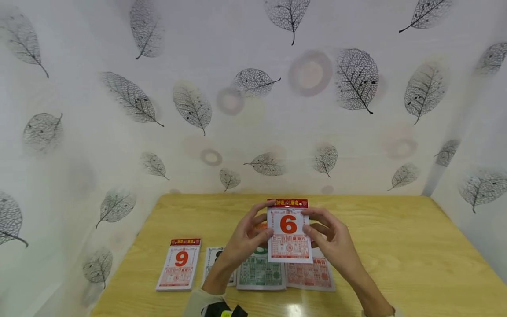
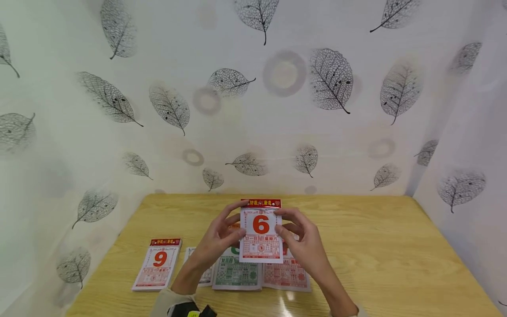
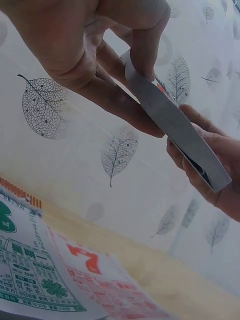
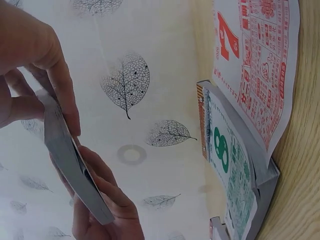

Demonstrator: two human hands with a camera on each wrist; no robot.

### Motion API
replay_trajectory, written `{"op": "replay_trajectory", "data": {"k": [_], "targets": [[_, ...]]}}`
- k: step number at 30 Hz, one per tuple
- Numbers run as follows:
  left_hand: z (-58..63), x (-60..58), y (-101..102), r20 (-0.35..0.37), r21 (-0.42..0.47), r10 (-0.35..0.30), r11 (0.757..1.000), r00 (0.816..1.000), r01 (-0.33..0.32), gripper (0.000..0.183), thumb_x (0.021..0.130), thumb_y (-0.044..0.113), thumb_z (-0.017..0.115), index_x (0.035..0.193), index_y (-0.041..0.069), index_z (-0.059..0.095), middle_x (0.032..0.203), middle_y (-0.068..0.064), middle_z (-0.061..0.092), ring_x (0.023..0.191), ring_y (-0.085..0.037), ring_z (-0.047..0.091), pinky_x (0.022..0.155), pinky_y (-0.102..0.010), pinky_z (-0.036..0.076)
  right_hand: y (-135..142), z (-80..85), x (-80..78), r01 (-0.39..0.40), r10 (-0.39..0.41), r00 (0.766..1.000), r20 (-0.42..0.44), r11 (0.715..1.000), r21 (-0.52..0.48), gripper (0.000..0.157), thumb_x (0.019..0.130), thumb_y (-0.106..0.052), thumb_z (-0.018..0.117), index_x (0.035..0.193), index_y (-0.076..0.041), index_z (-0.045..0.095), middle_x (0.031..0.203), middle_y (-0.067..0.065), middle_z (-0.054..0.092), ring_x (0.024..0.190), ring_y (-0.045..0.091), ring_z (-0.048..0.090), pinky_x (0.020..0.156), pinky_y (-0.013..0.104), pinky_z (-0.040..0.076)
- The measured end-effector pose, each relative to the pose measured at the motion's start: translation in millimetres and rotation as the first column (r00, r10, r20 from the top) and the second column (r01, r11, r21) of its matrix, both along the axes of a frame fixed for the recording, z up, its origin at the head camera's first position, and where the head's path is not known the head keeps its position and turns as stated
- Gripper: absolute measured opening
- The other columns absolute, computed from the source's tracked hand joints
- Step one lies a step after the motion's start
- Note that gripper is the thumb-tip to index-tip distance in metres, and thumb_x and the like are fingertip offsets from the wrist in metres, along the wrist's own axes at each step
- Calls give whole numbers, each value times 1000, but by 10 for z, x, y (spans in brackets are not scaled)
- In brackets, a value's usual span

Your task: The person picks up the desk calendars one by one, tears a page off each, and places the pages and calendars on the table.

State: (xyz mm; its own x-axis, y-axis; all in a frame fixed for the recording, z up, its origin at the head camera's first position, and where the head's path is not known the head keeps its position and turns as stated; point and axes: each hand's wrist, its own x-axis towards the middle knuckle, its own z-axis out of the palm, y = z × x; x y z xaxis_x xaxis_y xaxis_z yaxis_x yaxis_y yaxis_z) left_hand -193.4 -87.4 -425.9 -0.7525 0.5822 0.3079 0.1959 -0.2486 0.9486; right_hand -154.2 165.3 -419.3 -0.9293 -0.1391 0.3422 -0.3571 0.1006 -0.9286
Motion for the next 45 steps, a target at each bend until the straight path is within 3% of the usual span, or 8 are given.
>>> {"op": "replay_trajectory", "data": {"k": [5,9,12,15,19,25,37,45], "targets": [[-17,0,-14,5,35,12,999,1000,-12,63,104,-3,52,160,14,30,147,-29,48,109,-33,70,80,-46,63,-65,17,64,113,-87,975,-204,987,119,39,95,5,69,132,-7,64,144,11,53,112,18,66,76,31,63],[-20,-21,-39,15,57,30,998,999,-30,63,104,-3,52,160,13,30,146,-30,49,103,-29,72,76,-44,64,-108,71,99,275,-136,879,-457,927,254,50,85,5,79,132,-10,67,145,10,55,126,29,59,100,21,51],[-15,-33,-62,22,67,30,997,999,-32,63,104,-3,53,160,13,29,148,-29,48,103,-30,73,76,-47,63,-141,102,119,311,-88,815,-573,901,303,51,91,-12,79,139,-8,63,148,13,54,132,32,55,110,19,41],[-5,-37,-78,20,72,29,997,999,-31,64,104,-2,53,161,13,28,150,-29,47,102,-30,73,77,-51,63,-180,103,128,293,-5,778,-628,887,357,53,100,-34,69,143,-6,59,151,16,50,138,35,49,113,20,38],[2,-40,-87,17,68,35,997,999,-36,64,104,-2,52,161,13,28,148,-30,48,97,-29,74,74,-47,63,-204,68,144,255,110,763,-636,854,453,52,102,-43,61,140,-7,62,154,15,49,142,38,44,119,27,32],[-17,-27,-112,31,66,54,996,998,-56,65,103,-1,53,161,13,28,144,-32,51,96,-28,74,71,-42,64,-235,26,186,172,219,758,-614,841,513,50,89,-30,81,132,-7,69,152,15,52,142,36,45,124,39,25],[6,-53,-133,15,61,72,995,997,-73,64,103,0,53,161,13,29,143,-31,52,102,-28,72,69,-39,64,-334,7,176,220,249,685,-685,825,520,27,97,-24,73,115,-5,78,134,10,67,128,34,60,114,30,40],[17,-79,-121,17,73,106,992,994,-107,55,106,2,49,159,11,33,141,-32,54,103,-29,72,72,-45,64,-364,21,188,256,238,664,-708,818,515,43,110,-30,45,114,-2,78,126,10,72,118,31,67,104,31,50]]}}
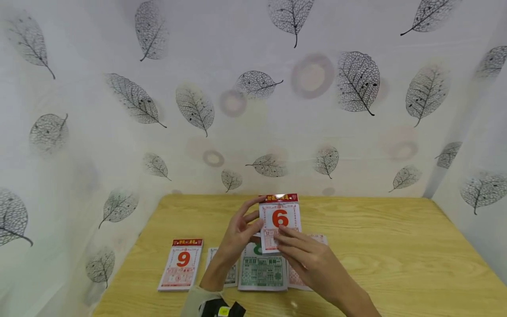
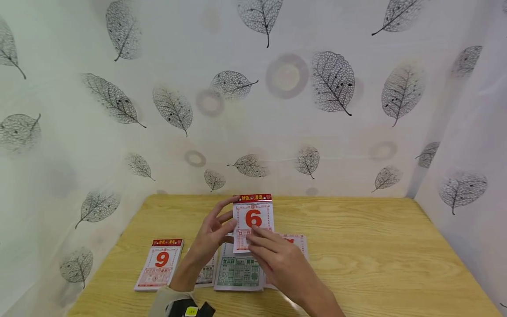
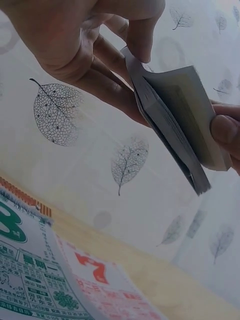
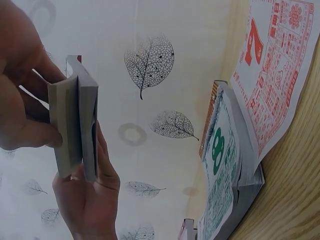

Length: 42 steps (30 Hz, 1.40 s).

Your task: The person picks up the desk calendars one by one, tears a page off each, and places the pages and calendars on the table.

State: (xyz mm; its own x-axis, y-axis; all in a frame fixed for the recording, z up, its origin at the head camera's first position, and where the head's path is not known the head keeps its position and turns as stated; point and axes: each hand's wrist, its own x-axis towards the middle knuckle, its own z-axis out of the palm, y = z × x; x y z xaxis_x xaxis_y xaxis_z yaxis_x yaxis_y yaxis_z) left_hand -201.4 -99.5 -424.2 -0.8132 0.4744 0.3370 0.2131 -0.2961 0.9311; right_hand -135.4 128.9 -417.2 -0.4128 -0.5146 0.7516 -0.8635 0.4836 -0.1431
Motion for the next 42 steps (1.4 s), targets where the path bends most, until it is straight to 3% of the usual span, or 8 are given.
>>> {"op": "replay_trajectory", "data": {"k": [9,14,17,23,27,32,37,42], "targets": [[6,9,29,-18,-11,-22,1000,1000,21,52,108,5,47,158,10,35,140,-31,56,104,-28,71,73,-40,64,-26,44,9,-58,62,998,13,979,-195,26,105,-24,59,102,-6,78,107,6,76,97,23,74,90,21,56],[9,25,24,-31,-36,-28,999,999,27,52,108,6,46,159,12,34,143,-30,54,106,-29,71,73,-40,64,-5,57,18,-103,154,976,155,950,-296,9,95,-8,75,103,-8,78,106,8,76,94,21,74,78,17,58],[8,29,18,-48,-58,-31,998,998,28,52,109,6,46,159,12,34,145,-28,54,108,-29,71,76,-41,64,14,66,32,-89,189,947,259,932,-352,23,85,7,79,101,-10,78,106,7,76,92,19,74,75,19,59],[16,38,22,-83,-96,-63,994,995,55,51,110,7,44,159,13,34,144,-26,55,108,-28,71,79,-51,62,38,86,36,49,85,945,315,917,-396,32,84,11,77,105,-13,76,104,3,76,88,15,74,75,18,58],[29,46,38,-95,-111,-85,991,992,74,51,110,7,44,159,13,34,144,-25,56,104,-26,71,75,-47,63,72,94,18,164,-20,947,322,890,-425,31,84,13,77,104,-10,74,98,2,77,84,10,74,74,18,59],[34,59,57,-121,-126,-78,990,990,63,54,106,3,51,158,10,36,142,-26,57,95,-24,73,68,-41,64,131,119,-10,188,-19,942,334,856,-482,32,82,21,73,105,0,69,98,10,76,89,9,74,69,19,60],[36,74,64,-124,-125,-61,991,990,46,57,104,0,53,157,11,36,141,-26,58,94,-25,74,68,-49,64,196,152,-12,174,-5,936,352,876,-451,40,83,21,71,117,1,62,106,13,73,95,11,72,74,19,60],[46,91,71,-103,-111,-66,992,993,54,59,103,-1,53,157,12,37,142,-26,56,98,-27,74,70,-50,64,262,159,-20,156,-44,951,307,923,-352,36,85,19,69,107,-9,71,101,2,69,76,7,60,67,15,53]]}}
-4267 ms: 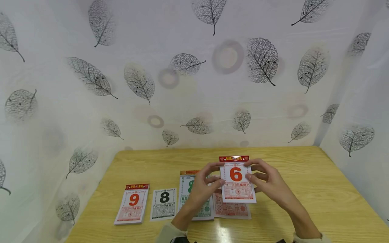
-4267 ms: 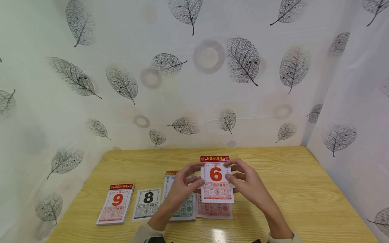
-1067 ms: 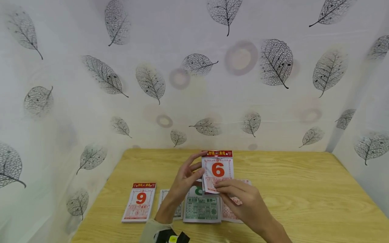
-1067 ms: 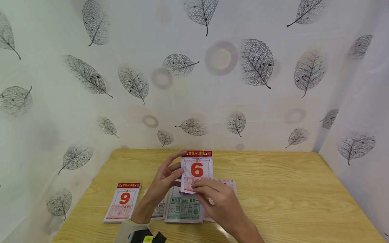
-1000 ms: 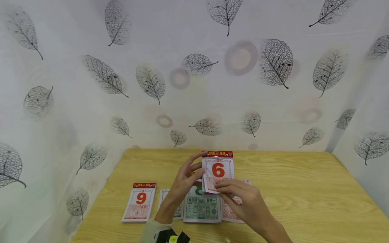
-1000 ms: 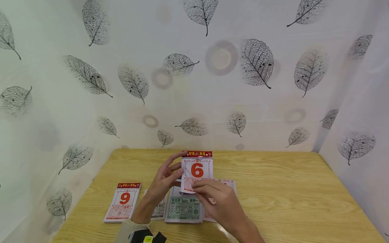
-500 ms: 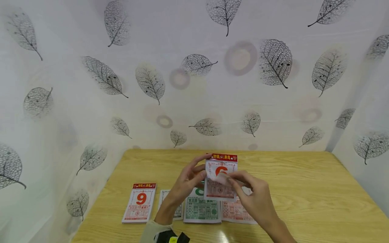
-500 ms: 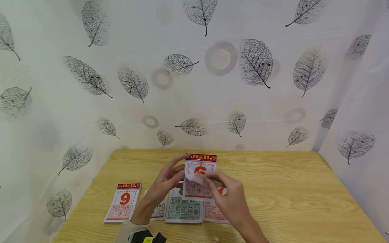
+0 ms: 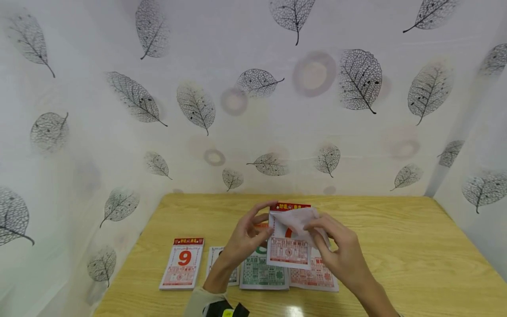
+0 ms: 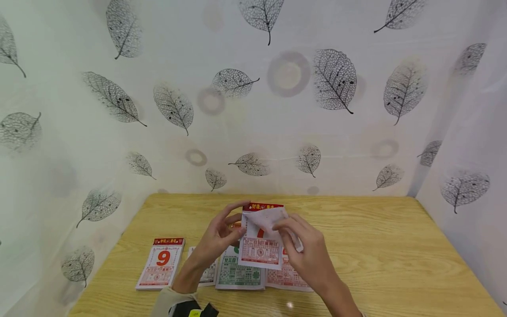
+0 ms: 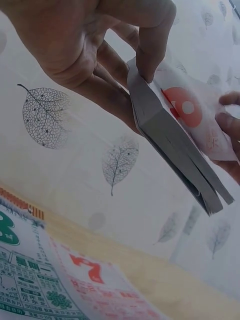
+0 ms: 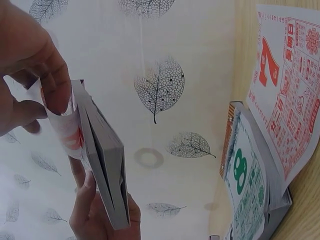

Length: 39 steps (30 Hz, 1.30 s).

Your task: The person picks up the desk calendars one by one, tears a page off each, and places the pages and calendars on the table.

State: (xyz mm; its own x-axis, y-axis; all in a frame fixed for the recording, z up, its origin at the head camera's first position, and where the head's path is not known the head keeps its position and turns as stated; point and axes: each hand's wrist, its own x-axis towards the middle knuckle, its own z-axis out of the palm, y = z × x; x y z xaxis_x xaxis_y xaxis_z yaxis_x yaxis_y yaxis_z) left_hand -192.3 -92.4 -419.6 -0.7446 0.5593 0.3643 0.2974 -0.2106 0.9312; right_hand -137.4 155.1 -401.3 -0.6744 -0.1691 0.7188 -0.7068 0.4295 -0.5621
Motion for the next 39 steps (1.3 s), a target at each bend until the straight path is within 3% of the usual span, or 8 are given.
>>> {"op": "replay_trajectory", "data": {"k": [5,11,16,20,24,31,39], "targets": [[6,4,15,-5,5,-9,1000,1000,9,60,101,-3,52,157,11,36,142,-29,55,97,-31,74,69,-49,64,43,17,0,-30,30,1000,1,999,33,42,84,20,68,108,-12,77,105,0,72,73,7,59,63,15,50],[-4,20,48,9,2,-17,1000,1000,17,61,100,-4,53,157,12,38,140,-28,57,94,-31,75,69,-48,64,65,18,-13,-22,23,1000,-18,1000,17,35,83,13,77,108,-10,78,102,1,76,87,15,71,80,14,54],[-18,32,73,-1,-2,-9,1000,1000,9,58,102,-3,55,155,10,39,134,-29,59,99,-31,74,73,-46,64,77,20,-8,-21,23,999,-34,999,50,45,80,20,75,116,-7,76,109,6,76,97,13,71,86,14,54],[-21,36,89,-2,-12,8,1000,1000,-8,56,102,-2,56,154,11,41,133,-28,61,100,-31,74,74,-44,64,80,30,-5,3,4,996,-84,996,87,46,81,21,71,117,-7,77,99,4,76,83,8,64,70,9,49],[-17,43,110,7,-10,10,1000,1000,-10,56,101,-3,57,154,10,41,132,-28,62,96,-31,75,73,-44,64,85,42,-17,45,-31,990,-140,994,101,43,84,19,67,116,-8,78,95,4,74,81,12,59,61,11,46],[-16,52,135,16,-7,19,1000,1000,-19,55,102,-2,57,153,12,42,133,-27,62,98,-30,74,71,-43,64,79,54,-37,75,-58,983,-173,993,91,44,87,20,63,119,-8,76,120,12,73,112,25,67,84,10,51],[-16,54,147,-10,-1,31,1000,999,-31,53,102,-1,57,153,11,43,132,-27,63,96,-29,75,68,-39,64,93,31,-71,81,-64,977,-202,994,76,49,84,24,63,119,-7,75,126,14,71,122,29,65,98,15,49]]}}
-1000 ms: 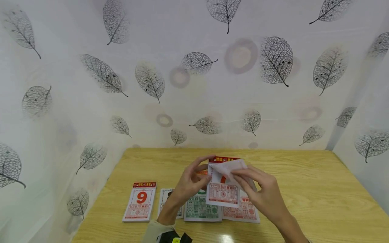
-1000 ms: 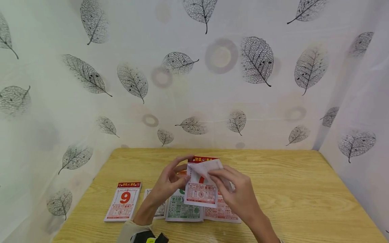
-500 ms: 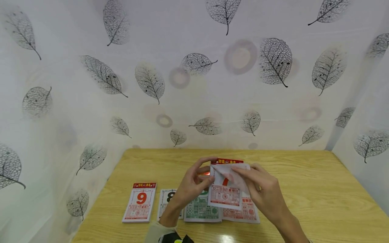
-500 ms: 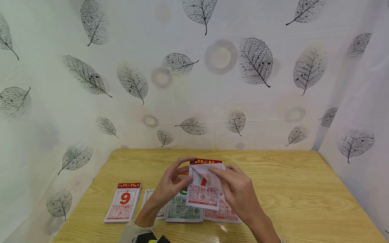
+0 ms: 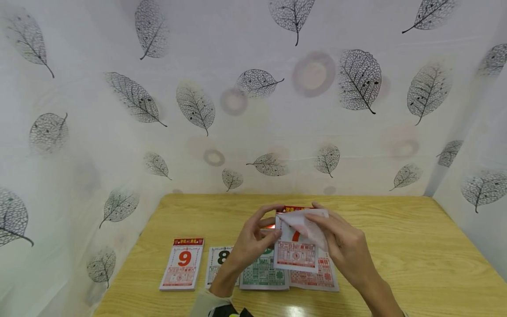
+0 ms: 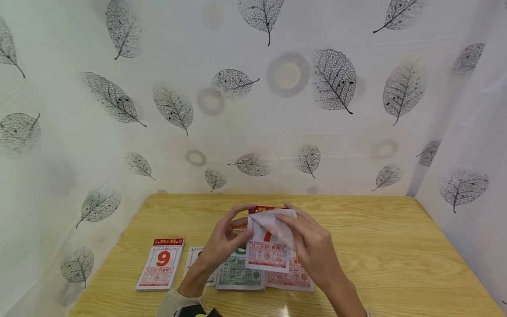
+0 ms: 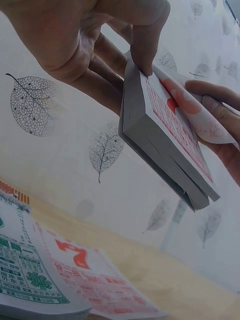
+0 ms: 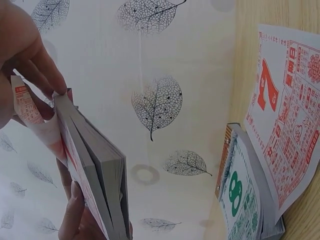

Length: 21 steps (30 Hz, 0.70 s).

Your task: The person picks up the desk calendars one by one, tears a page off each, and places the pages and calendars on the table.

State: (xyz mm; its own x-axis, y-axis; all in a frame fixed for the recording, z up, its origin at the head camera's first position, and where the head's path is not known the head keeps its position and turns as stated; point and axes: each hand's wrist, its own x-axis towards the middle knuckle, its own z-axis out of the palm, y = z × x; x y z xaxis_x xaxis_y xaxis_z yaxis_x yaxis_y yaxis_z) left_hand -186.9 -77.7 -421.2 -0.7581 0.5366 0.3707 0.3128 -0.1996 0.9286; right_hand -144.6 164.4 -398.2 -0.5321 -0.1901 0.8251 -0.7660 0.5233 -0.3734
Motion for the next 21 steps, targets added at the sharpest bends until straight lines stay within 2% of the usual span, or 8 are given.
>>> {"op": "replay_trajectory", "data": {"k": [4,11,16,17,20,21], "targets": [[0,5,11,0,5,-2,1000,1000,2,53,103,-1,57,153,10,43,131,-28,64,96,-29,75,69,-38,64,26,-11,-22,11,-11,1000,-12,1000,-7,47,83,24,64,116,-6,77,121,15,72,117,31,68,97,16,50],[-12,9,17,12,4,-1,1000,1000,1,54,103,-1,57,153,11,43,132,-27,64,98,-29,75,70,-40,64,58,-13,-41,19,-19,1000,-5,999,-25,45,84,24,63,114,-6,78,120,14,73,115,28,69,88,11,52],[-16,8,21,8,-3,-2,1000,1000,2,54,103,-1,57,153,11,43,133,-26,63,98,-30,74,71,-40,64,84,-19,-40,13,-13,1000,5,999,-51,47,84,25,60,114,-6,78,120,12,74,114,17,69,70,8,48],[-15,7,22,6,-4,-2,1000,1000,2,54,103,0,57,153,11,43,133,-26,63,98,-30,74,71,-40,64,89,-23,-40,14,-13,1000,9,998,-55,47,84,26,60,114,-6,78,120,12,73,114,15,68,62,8,44],[-13,8,25,0,-6,-2,1000,1000,2,54,103,0,57,153,12,43,133,-26,63,97,-30,75,70,-40,64,100,-24,-41,8,-7,1000,15,998,-64,47,84,26,59,113,-6,78,120,12,74,108,11,69,53,11,37],[-11,9,24,2,-7,-1,1000,1000,1,54,103,1,57,153,13,43,133,-26,63,97,-29,75,70,-40,64,102,-24,-42,6,-5,1000,18,998,-67,47,84,26,59,113,-6,78,120,12,74,97,6,69,51,10,36]]}}
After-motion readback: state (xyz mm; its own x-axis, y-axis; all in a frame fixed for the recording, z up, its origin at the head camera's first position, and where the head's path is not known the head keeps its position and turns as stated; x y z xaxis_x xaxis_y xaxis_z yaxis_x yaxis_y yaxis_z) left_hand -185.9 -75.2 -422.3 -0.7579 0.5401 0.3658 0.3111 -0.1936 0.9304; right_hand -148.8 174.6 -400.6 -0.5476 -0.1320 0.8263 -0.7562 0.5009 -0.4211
